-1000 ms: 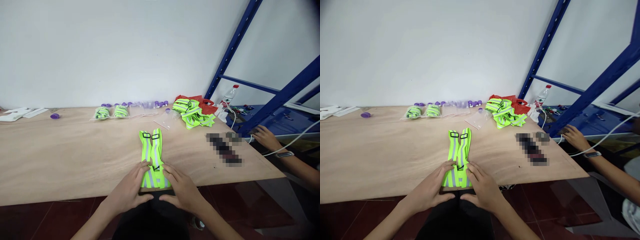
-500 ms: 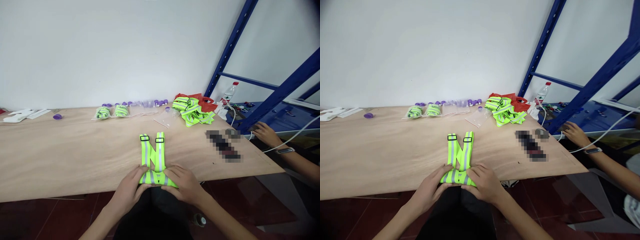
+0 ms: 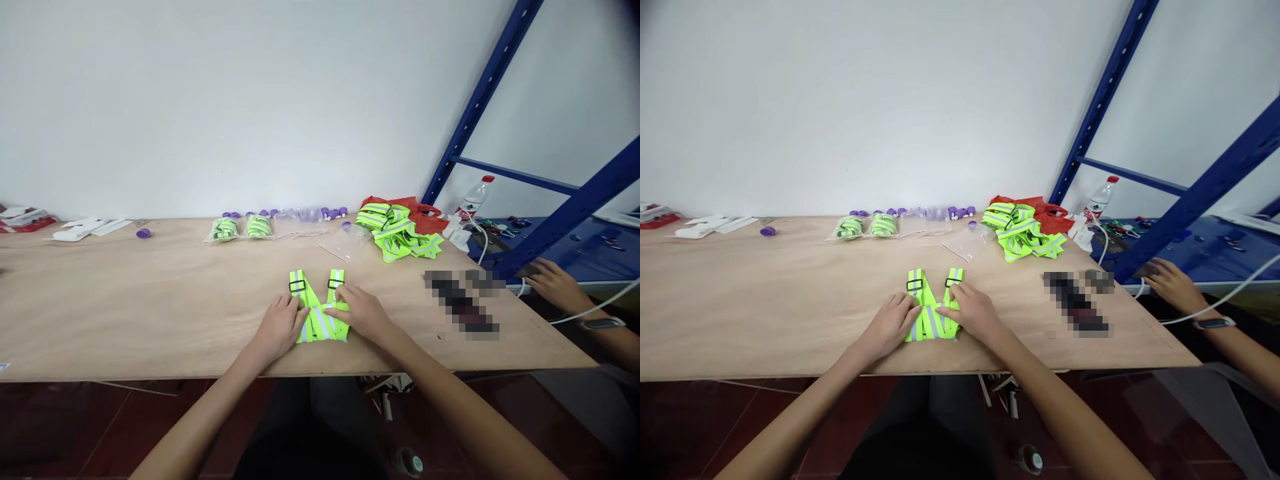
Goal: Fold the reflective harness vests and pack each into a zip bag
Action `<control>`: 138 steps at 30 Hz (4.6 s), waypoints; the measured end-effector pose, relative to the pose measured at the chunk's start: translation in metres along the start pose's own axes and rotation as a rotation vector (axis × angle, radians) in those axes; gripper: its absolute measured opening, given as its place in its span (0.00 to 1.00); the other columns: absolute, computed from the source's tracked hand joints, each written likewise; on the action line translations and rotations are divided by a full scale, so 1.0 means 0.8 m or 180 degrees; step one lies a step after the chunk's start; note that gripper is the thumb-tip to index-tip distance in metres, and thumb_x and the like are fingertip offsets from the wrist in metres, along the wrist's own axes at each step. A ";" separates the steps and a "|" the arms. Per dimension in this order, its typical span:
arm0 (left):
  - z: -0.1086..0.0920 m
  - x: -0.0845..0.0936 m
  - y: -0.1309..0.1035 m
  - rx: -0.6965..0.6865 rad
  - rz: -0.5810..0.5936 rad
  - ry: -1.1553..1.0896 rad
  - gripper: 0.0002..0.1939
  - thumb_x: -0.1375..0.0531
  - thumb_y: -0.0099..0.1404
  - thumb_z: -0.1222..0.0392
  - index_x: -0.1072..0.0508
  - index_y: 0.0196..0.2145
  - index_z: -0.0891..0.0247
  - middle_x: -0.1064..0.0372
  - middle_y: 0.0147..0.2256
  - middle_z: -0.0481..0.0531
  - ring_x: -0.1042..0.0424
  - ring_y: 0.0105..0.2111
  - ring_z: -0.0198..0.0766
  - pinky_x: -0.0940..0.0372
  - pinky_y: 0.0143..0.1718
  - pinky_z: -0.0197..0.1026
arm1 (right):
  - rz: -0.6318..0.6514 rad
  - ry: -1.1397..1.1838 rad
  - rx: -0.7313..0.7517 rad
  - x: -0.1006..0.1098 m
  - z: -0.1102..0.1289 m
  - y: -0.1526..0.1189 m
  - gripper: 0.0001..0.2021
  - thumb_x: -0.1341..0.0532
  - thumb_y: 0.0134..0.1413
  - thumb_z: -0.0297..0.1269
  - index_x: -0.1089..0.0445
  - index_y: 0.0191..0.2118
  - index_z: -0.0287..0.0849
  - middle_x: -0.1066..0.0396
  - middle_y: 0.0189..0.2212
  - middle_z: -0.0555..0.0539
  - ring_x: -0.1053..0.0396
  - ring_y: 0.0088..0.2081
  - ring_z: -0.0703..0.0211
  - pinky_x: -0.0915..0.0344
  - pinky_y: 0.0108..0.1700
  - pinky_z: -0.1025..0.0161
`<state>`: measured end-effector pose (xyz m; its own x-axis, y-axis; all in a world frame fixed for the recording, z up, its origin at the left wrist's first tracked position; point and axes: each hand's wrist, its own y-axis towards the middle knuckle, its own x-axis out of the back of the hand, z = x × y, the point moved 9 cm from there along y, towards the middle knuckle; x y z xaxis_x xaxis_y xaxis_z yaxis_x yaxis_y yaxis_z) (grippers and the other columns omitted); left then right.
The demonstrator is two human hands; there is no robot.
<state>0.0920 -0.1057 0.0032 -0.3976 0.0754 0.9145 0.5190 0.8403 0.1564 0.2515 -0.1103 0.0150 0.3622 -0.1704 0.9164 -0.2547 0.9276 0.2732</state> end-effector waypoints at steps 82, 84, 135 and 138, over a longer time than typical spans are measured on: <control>-0.032 -0.002 0.003 -0.0233 0.0289 -0.1053 0.12 0.48 0.74 0.49 0.34 0.47 0.58 0.29 0.49 0.55 0.31 0.52 0.45 0.41 0.58 0.55 | -0.0942 0.0601 -0.0842 0.015 -0.016 -0.083 0.13 0.46 0.64 0.49 0.38 0.34 0.46 0.28 0.31 0.45 0.28 0.36 0.50 0.33 0.36 0.58; -0.034 -0.008 0.001 -0.0203 0.0252 -0.1406 0.09 0.49 0.74 0.52 0.35 0.42 0.59 0.28 0.41 0.53 0.29 0.42 0.42 0.34 0.48 0.47 | -0.0859 0.1028 -0.0921 0.009 -0.018 -0.082 0.13 0.46 0.64 0.49 0.39 0.34 0.47 0.28 0.31 0.47 0.28 0.33 0.53 0.33 0.33 0.60; -0.024 -0.052 0.037 0.0639 -0.0044 -0.4515 0.20 0.47 0.67 0.40 0.31 0.36 0.62 0.24 0.39 0.57 0.23 0.41 0.47 0.30 0.46 0.47 | -0.0504 -0.0025 0.1265 0.011 0.059 -0.084 0.29 0.38 0.61 0.52 0.36 0.65 0.47 0.30 0.56 0.38 0.34 0.54 0.44 0.33 0.54 0.48; -0.026 -0.016 0.082 -0.0184 -0.0251 -0.2551 0.26 0.64 0.75 0.46 0.33 0.46 0.63 0.25 0.45 0.61 0.23 0.45 0.46 0.30 0.47 0.49 | -0.0888 0.0522 0.0887 0.039 0.036 -0.093 0.29 0.36 0.60 0.49 0.36 0.65 0.47 0.30 0.54 0.38 0.32 0.53 0.47 0.32 0.54 0.51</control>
<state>0.1465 -0.0626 0.0095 -0.8450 0.3975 0.3576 0.4964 0.8318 0.2484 0.2558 -0.1944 0.0312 0.5837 -0.3262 0.7435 -0.3512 0.7242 0.5935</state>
